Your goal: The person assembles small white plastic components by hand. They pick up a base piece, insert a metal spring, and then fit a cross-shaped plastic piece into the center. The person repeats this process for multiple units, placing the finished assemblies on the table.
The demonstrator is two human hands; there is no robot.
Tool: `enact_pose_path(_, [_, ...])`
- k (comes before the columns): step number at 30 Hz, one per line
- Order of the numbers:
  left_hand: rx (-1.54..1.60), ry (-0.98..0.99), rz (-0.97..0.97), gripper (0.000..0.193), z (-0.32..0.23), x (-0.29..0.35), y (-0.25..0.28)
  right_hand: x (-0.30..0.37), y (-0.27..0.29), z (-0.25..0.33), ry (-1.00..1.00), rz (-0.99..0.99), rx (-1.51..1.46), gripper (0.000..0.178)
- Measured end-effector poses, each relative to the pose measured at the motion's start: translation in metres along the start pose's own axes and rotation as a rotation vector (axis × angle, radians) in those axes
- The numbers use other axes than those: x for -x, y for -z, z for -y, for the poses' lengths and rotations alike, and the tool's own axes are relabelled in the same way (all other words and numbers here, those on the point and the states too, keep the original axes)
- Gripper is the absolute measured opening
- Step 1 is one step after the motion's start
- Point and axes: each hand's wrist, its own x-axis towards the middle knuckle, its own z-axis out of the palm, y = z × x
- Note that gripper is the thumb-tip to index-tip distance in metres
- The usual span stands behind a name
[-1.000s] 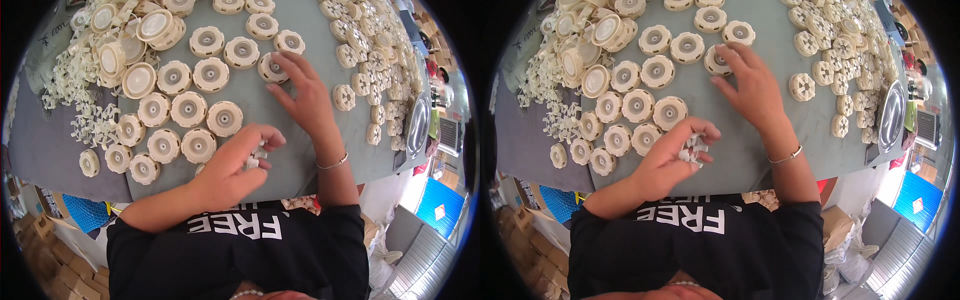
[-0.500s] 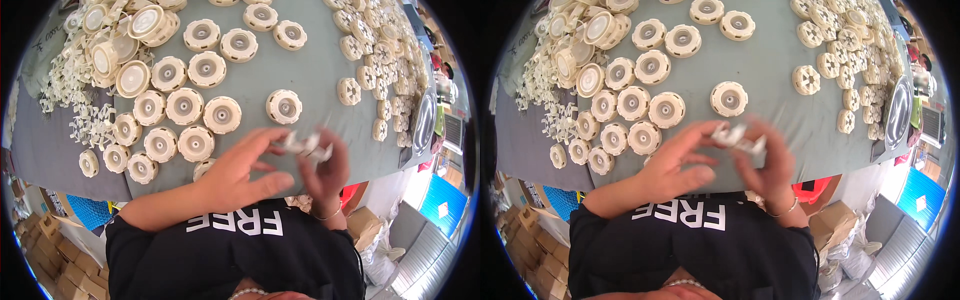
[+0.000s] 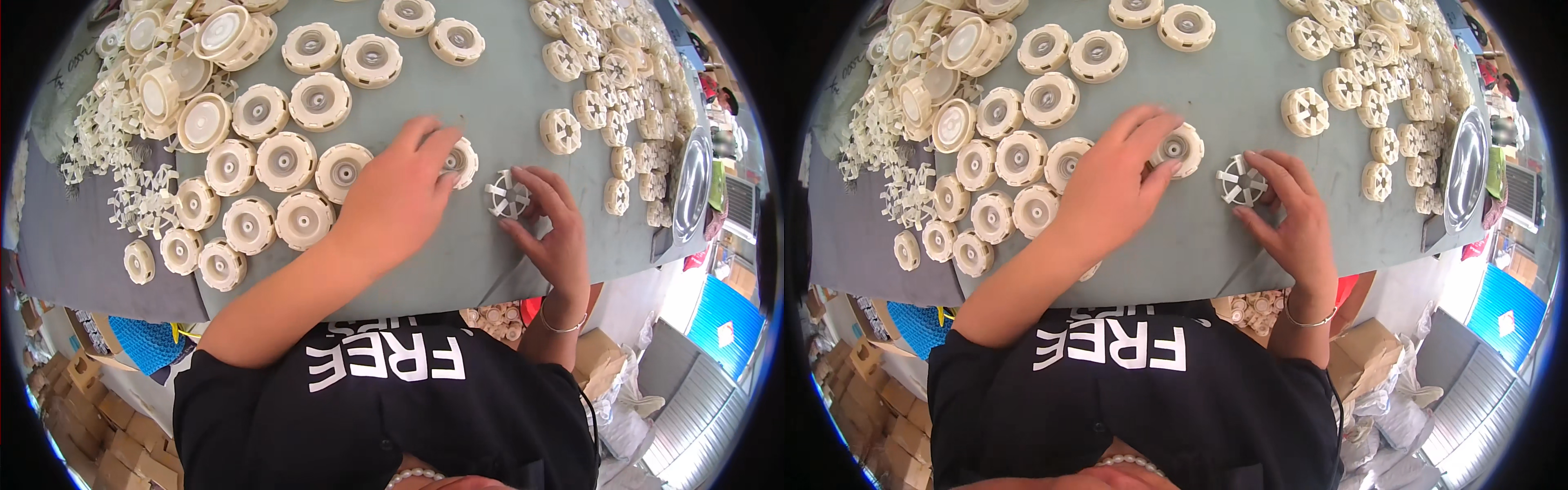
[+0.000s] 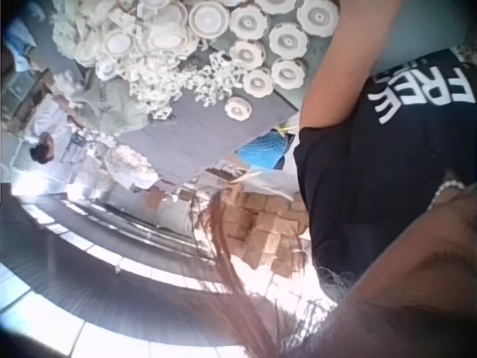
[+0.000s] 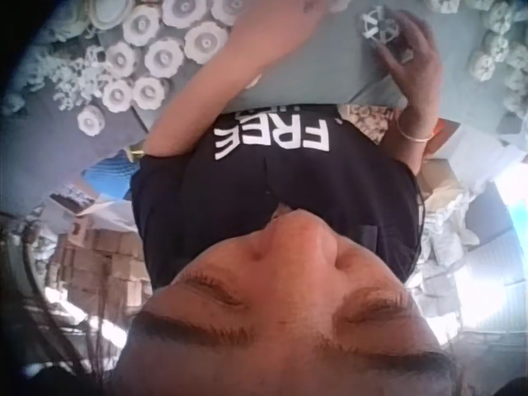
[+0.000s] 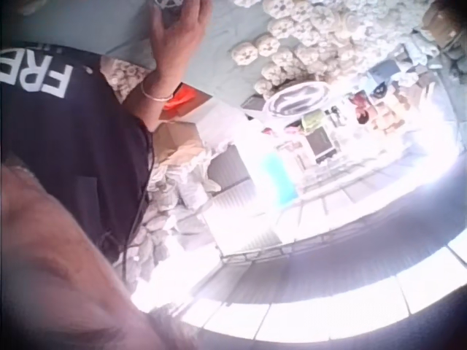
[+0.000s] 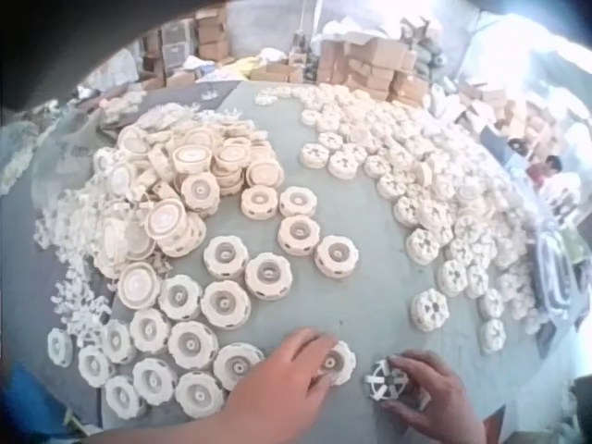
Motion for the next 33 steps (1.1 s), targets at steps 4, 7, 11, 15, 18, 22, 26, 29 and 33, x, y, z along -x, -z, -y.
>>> enact_pose_path(4, [0.048,0.037,0.027,0.05,-0.006,0.014,0.008,-0.003,0.004,-0.005,0.028,-0.102,-0.08,0.066])
enact_pose_path(7, [0.24,0.115,0.021,0.051,-0.009,0.019,0.009,-0.015,-0.002,0.015,0.131,-0.134,-0.146,0.063])
enact_pose_path(11, [0.275,0.081,0.024,0.05,-0.006,0.021,0.011,-0.034,-0.014,0.04,0.215,0.029,-0.092,0.06])
enact_pose_path(15, [0.216,0.103,-0.006,0.049,-0.006,0.019,0.006,-0.046,-0.021,0.041,0.189,0.118,-0.019,0.059])
enact_pose_path(18, [0.146,0.077,-0.036,0.052,-0.002,0.019,0.002,-0.046,-0.02,0.045,0.113,0.168,-0.002,0.058])
enact_pose_path(22, [0.141,0.054,-0.009,0.056,-0.005,0.017,0.004,-0.034,-0.032,0.045,0.152,0.122,0.171,0.058])
enact_pose_path(26, [0.047,-0.004,0.011,0.059,-0.018,0.028,0.026,-0.034,-0.002,0.014,0.201,0.018,0.358,0.065])
enact_pose_path(29, [-0.089,-0.005,-0.079,0.047,-0.011,0.044,0.08,-0.031,0.025,-0.003,0.06,-0.262,0.456,0.07])
enact_pose_path(33, [-0.535,0.098,-0.53,0.042,0.04,0.077,0.167,-0.023,0.016,0.0,0.211,-0.296,0.164,0.047])
